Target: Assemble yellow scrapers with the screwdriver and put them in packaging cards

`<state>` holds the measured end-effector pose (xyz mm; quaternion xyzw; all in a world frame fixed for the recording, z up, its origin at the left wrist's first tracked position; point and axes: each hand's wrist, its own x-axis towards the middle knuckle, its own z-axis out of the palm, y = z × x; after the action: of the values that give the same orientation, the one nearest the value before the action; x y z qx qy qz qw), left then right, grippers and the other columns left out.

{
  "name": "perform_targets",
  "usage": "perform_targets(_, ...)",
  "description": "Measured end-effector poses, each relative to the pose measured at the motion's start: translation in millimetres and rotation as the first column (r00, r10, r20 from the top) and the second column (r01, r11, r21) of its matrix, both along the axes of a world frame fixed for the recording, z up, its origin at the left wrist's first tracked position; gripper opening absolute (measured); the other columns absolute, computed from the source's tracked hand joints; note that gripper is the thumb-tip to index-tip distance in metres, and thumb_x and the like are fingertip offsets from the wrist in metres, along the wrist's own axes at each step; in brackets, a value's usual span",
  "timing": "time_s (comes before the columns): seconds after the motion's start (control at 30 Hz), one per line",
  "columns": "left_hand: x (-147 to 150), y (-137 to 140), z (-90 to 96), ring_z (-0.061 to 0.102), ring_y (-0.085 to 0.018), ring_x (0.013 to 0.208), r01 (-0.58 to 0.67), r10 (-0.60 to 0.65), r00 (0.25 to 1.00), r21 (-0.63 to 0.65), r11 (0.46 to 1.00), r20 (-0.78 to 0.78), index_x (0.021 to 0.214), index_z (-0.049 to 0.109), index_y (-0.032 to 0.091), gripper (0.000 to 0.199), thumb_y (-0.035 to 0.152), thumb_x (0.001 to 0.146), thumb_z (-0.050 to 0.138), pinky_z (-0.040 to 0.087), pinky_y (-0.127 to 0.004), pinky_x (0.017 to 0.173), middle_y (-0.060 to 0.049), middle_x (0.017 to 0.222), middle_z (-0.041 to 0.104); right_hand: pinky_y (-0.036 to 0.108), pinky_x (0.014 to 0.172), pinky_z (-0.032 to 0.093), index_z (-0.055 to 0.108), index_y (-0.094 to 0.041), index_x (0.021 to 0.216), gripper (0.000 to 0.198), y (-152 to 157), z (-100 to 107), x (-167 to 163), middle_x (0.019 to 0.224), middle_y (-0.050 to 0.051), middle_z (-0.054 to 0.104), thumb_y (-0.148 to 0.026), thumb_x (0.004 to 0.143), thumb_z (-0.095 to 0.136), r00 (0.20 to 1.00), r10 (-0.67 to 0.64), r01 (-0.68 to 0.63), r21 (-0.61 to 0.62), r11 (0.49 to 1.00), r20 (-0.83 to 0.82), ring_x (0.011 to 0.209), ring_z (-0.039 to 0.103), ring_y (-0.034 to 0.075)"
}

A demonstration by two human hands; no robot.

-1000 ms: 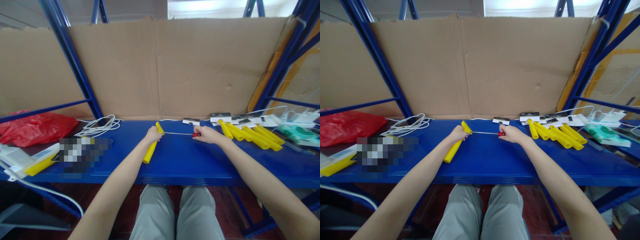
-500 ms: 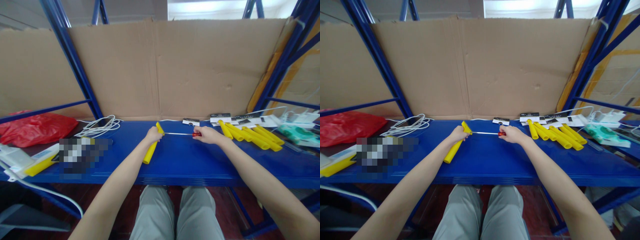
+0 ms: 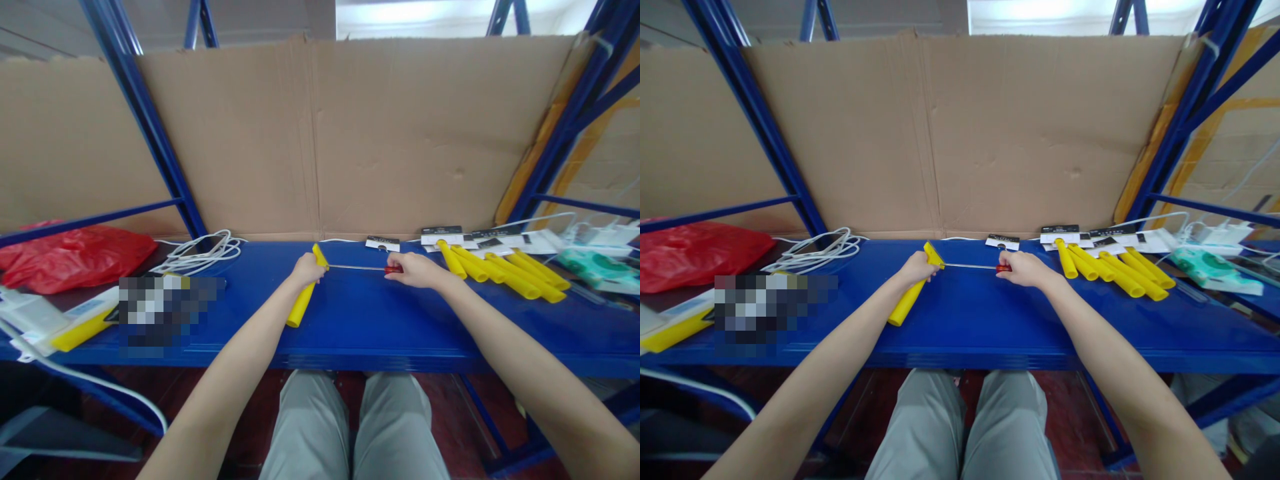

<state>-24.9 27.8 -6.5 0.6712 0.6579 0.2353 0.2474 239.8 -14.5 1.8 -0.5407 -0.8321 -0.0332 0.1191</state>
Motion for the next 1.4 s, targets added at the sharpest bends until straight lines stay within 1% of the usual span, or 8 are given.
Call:
perform_targets(0.2,-0.3,-0.3,1.7,0.061,-0.013,0.050,-0.004,0.004,1.000,0.002,1.000,-0.028,0.076,0.063,0.007,0.007,0.011,0.075,0.058,0.041,-0.019,0.044,-0.009,0.065,0.068,0.027,0.061,0.039,0.059,-0.019,0.081,0.021,0.4,-1.1,-1.6,0.076,0.007,0.067,-0.034,0.086,0.044,0.996,0.064,-0.070,-0.106,0.992,-0.059,0.067,0.059,0.018)
perform_targets(0.37,0.5,-2.7,3.7,0.063,-0.014,0.052,-0.009,0.009,1.000,0.008,1.000,-0.025,0.078,0.063,0.007,0.008,0.015,0.076,0.060,0.042,-0.020,0.046,-0.010,0.068,0.068,0.026,0.057,0.038,0.052,-0.020,0.086,0.015,3.6,-5.2,-0.5,0.072,0.003,0.065,-0.031,0.076,0.057,0.987,0.083,-0.097,-0.094,0.991,-0.137,0.063,0.057,0.017)
perform_targets(0.53,0.8,-2.6,3.0,0.062,-0.014,0.051,0.001,-0.001,1.000,0.006,1.000,-0.021,0.079,0.062,0.007,0.011,0.017,0.078,0.060,0.042,-0.020,0.045,-0.010,0.067,0.068,0.025,0.056,0.035,0.050,-0.022,0.082,0.009,1.8,-3.5,-0.4,0.073,0.003,0.064,-0.027,0.077,0.056,0.997,0.044,-0.046,-0.038,0.998,-0.068,0.062,0.056,0.016)
perform_targets(0.8,0.1,-1.2,1.4,0.063,-0.015,0.053,0.021,-0.019,0.998,0.028,0.999,-0.063,0.083,0.062,0.007,0.014,0.019,0.081,0.056,0.041,-0.019,0.045,-0.011,0.070,0.069,0.026,0.061,0.038,0.056,-0.019,0.081,0.014,-0.3,-0.5,-4.3,0.075,0.006,0.065,-0.030,0.086,0.047,0.996,0.064,-0.069,-0.107,0.992,-0.056,0.066,0.059,0.018)
perform_targets(0.9,-0.1,-0.5,0.8,0.064,-0.015,0.053,0.030,-0.027,0.998,0.036,0.999,-0.065,0.084,0.063,0.007,0.014,0.018,0.081,0.055,0.042,-0.019,0.045,-0.012,0.071,0.069,0.026,0.061,0.039,0.055,-0.019,0.083,0.011,1.6,-2.0,-4.9,0.076,0.006,0.065,-0.030,0.081,0.055,0.992,0.084,-0.095,-0.122,0.988,-0.092,0.067,0.059,0.018)
perform_targets(1.0,0.2,-0.5,0.8,0.064,-0.016,0.053,0.035,-0.033,0.997,0.033,0.999,-0.065,0.085,0.063,0.006,0.015,0.018,0.081,0.053,0.041,-0.020,0.044,-0.013,0.073,0.070,0.026,0.059,0.038,0.052,-0.019,0.085,0.014,1.7,-3.1,-5.5,0.074,0.004,0.065,-0.027,0.077,0.061,0.994,0.056,-0.064,-0.088,0.994,-0.097,0.065,0.058,0.017)
perform_targets(1.2,0.7,-2.3,2.0,0.064,-0.016,0.054,0.044,-0.042,0.998,0.021,0.999,-0.055,0.083,0.063,0.006,0.013,0.014,0.080,0.053,0.042,-0.019,0.044,-0.014,0.074,0.070,0.025,0.058,0.036,0.054,-0.020,0.082,0.010,-0.6,-2.4,-6.1,0.076,0.005,0.065,-0.030,0.082,0.056,1.000,0.006,-0.006,-0.024,1.000,0.006,0.068,0.059,0.017)
perform_targets(1.4,1.4,-4.0,3.1,0.063,-0.015,0.052,0.042,-0.042,0.998,0.011,0.999,-0.046,0.082,0.063,0.005,0.013,0.010,0.078,0.051,0.042,-0.019,0.044,-0.014,0.074,0.069,0.025,0.061,0.037,0.059,-0.018,0.087,0.019,-0.1,-2.1,-5.4,0.081,0.007,0.067,-0.033,0.087,0.047,0.998,0.000,0.005,-0.080,0.997,0.070,0.072,0.061,0.019)
